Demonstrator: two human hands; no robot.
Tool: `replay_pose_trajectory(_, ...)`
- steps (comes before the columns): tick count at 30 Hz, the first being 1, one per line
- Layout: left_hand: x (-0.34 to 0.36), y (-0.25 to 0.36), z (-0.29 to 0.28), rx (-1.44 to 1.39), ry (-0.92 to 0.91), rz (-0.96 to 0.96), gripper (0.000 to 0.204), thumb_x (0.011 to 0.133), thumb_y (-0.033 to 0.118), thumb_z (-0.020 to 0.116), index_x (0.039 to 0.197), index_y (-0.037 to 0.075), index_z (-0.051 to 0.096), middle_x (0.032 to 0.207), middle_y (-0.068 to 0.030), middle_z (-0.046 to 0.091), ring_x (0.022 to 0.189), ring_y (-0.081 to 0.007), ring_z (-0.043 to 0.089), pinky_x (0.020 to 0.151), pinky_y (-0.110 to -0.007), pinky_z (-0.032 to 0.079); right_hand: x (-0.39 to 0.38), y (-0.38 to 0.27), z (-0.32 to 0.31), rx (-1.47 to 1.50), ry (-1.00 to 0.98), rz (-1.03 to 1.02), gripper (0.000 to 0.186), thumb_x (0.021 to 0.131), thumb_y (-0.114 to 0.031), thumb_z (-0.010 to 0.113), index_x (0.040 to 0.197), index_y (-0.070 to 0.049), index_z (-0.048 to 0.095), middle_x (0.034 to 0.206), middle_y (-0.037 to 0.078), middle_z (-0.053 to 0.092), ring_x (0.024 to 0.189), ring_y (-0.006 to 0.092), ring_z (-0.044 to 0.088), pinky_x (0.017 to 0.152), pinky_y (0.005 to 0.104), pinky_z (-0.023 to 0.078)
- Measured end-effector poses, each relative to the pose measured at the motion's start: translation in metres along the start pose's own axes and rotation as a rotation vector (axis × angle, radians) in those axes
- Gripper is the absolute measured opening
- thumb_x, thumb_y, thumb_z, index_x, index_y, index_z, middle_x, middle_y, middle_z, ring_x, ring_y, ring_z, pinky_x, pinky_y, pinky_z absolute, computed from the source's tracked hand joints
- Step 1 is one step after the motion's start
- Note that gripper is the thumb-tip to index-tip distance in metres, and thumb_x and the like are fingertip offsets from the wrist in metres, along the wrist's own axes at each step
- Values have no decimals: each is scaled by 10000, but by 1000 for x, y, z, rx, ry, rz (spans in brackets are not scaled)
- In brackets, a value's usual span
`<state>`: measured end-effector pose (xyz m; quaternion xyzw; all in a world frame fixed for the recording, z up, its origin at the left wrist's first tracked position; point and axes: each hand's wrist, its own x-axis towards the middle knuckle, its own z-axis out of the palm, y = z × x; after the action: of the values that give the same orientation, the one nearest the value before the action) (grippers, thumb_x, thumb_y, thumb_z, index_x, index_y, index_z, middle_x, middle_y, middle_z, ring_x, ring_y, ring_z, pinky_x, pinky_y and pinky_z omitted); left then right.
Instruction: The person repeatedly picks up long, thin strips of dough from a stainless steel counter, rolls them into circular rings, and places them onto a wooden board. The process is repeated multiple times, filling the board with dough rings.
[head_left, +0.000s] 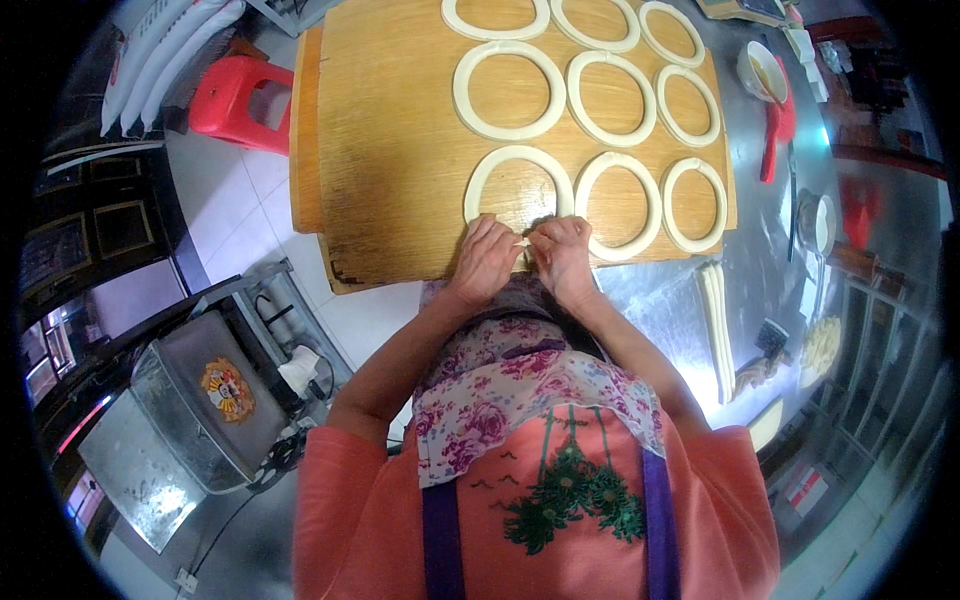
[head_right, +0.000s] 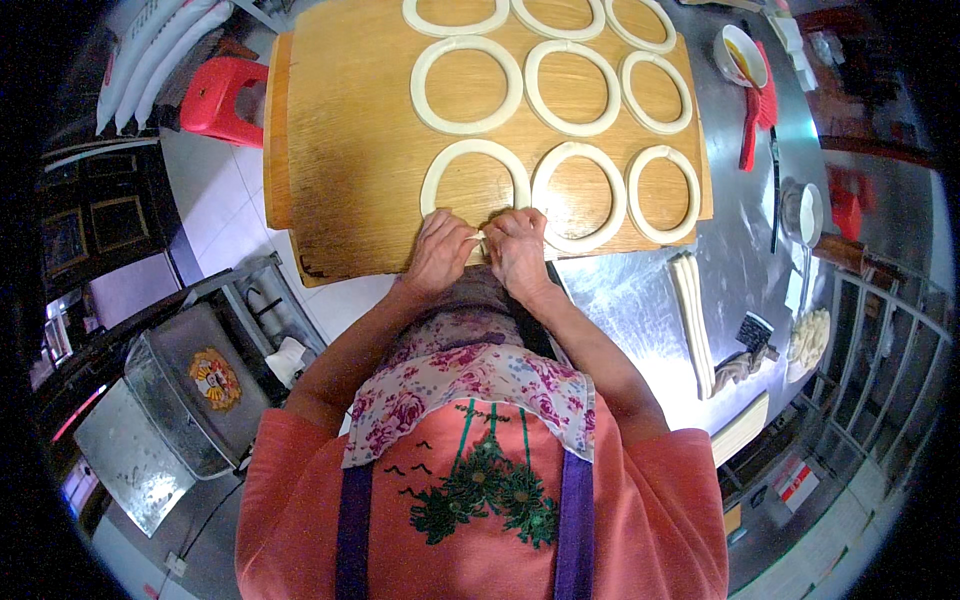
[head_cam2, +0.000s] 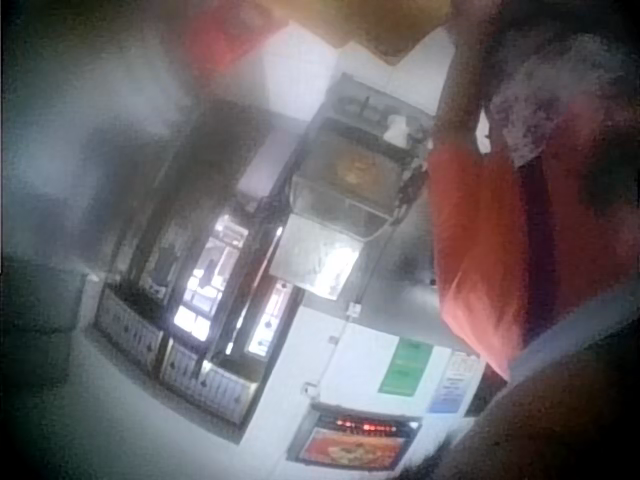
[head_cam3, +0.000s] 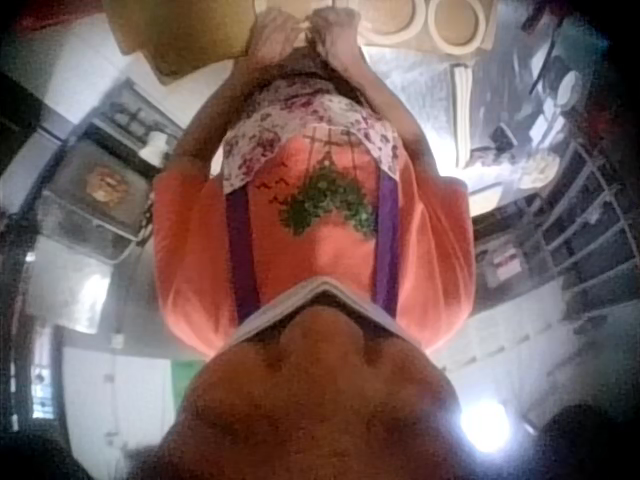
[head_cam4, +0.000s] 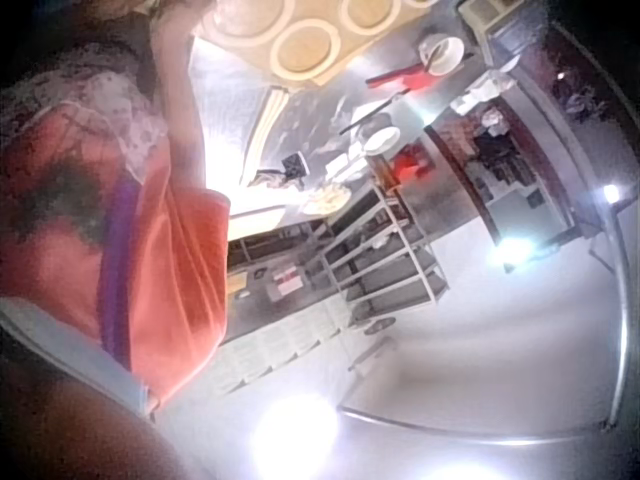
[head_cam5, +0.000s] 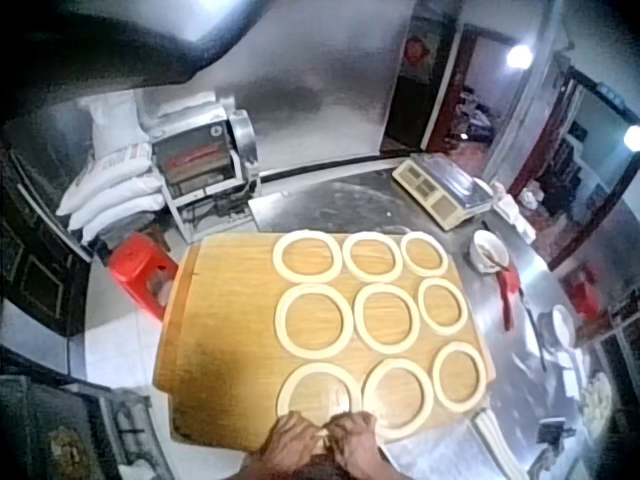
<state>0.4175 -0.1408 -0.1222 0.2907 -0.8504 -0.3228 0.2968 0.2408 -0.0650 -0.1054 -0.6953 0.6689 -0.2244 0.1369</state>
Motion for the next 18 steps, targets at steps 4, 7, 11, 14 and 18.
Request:
replay_pose_trajectory(4, -3, -2, 2, 15, -5, 5, 125, 873, 48, 734, 980, 20, 676, 982, -146, 653, 1014, -366, 610, 1035, -514, 452, 1, -2, -1, -18, -24, -34, 225, 788, -76, 734, 1012, -76, 761, 1052, 63, 685, 1099, 290, 596, 1037, 502, 365)
replay_pose_trajectory(7, -5, -3, -2, 21, -65, -20, 171, 875, 63, 738, 1032, 11, 694, 1021, -154, 661, 1078, -368, 619, 1128, -539, 413, 1, -3, -11, 27, -51, -24, 221, 812, -101, 754, 1032, -74, 763, 1055, 60, 682, 1115, 275, 599, 1063, 507, 355)
replay_pose_trajectory(11, 0, 1, -20, -3, -184, -44, 278, 873, 64, 723, 1142, 1, 697, 1096, -169, 674, 1160, -358, 622, 1223, -557, 338, 1, -10, -22, 46, -68, 10, 219, 838, -164, 784, 1036, -75, 769, 1060, 50, 680, 1119, 254, 605, 1081, 510, 344)
replay_pose_trajectory(14, -2, -3, -25, -21, -187, -35, 353, 865, 39, 696, 1216, -1, 672, 1135, -182, 677, 1187, -346, 620, 1236, -565, 318, 0, -7, -12, 34, -26, -29, 225, 821, -185, 800, 1018, -80, 772, 1068, 47, 679, 1107, 251, 606, 1078, 507, 346)
replay_pose_trajectory(18, -6, -5, -21, -36, -174, -36, 346, 875, 10, 625, 1218, -12, 663, 1147, -186, 678, 1175, -363, 620, 1230, -562, 320, 3, -4, -4, -5, 1, -104, 205, 812, -178, 804, 990, -84, 768, 1058, 42, 674, 1100, 247, 605, 1071, 507, 355)
